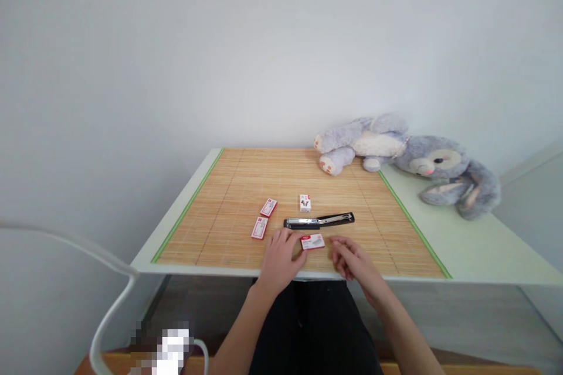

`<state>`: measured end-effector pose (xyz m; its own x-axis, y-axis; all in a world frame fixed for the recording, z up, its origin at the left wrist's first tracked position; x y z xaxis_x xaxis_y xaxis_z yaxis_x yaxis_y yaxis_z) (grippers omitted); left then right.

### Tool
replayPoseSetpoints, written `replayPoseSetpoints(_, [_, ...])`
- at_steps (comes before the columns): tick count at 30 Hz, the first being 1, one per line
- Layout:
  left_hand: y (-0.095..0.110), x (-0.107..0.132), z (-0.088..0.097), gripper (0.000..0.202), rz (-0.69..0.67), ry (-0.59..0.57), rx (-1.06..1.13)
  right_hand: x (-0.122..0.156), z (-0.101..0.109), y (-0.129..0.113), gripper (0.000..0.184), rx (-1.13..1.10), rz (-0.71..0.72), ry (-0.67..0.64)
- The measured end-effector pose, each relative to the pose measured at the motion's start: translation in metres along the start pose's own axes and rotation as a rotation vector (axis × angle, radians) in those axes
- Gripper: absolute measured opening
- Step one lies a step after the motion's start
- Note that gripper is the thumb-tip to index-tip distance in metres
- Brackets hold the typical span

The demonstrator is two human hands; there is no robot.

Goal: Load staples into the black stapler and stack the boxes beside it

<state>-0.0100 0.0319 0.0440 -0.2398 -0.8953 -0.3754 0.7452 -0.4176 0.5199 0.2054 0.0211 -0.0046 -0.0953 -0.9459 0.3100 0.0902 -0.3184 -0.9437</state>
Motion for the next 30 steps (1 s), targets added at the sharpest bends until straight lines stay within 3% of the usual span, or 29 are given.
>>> replayPoseSetpoints(3, [-0.006, -0.007, 0.000, 0.038, -0.024, -0.028, 0.043, 0.002, -0.025, -0.001, 0.046, -0.060, -0.090, -0.104])
replayPoseSetpoints(7, [-0.010, -0.008, -0.001, 0.039, -0.027, -0.027, 0.063, -0.002, -0.034, -0.007, 0.047, -0.016, -0.099, -0.180])
replayPoseSetpoints(12, [-0.013, -0.005, -0.001, 0.043, -0.007, -0.007, 0.082, -0.010, -0.019, -0.008, 0.052, 0.119, -0.017, -0.199])
replayPoseSetpoints(15, [-0.017, -0.004, 0.003, 0.043, 0.015, 0.003, 0.086, -0.017, -0.010, -0.017, 0.053, 0.284, 0.165, -0.121])
replayPoseSetpoints(19, [-0.022, -0.005, 0.007, 0.034, 0.008, -0.015, 0.104, -0.018, -0.022, -0.030, 0.056, 0.551, 0.387, -0.142])
replayPoseSetpoints(24, [-0.028, -0.007, 0.008, 0.029, 0.010, -0.041, 0.129, -0.018, -0.028, -0.040, 0.041, 0.721, 0.438, -0.167])
replayPoseSetpoints(30, [-0.034, -0.007, 0.012, 0.030, 0.009, -0.036, 0.141, -0.021, -0.005, -0.041, 0.045, 0.778, 0.428, -0.154])
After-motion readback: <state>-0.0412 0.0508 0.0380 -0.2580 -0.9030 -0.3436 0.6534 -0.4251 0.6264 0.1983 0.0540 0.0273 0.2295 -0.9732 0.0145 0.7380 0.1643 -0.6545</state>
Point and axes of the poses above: each hand's wrist, its own x-axis away from the middle knuckle, its own z-axis out of the back of the hand, y = z × x, the point moved 7 cm from there along -x, towards the middle knuckle, and after that the axes turned 6 degrees about y, right-handed, at the moved point
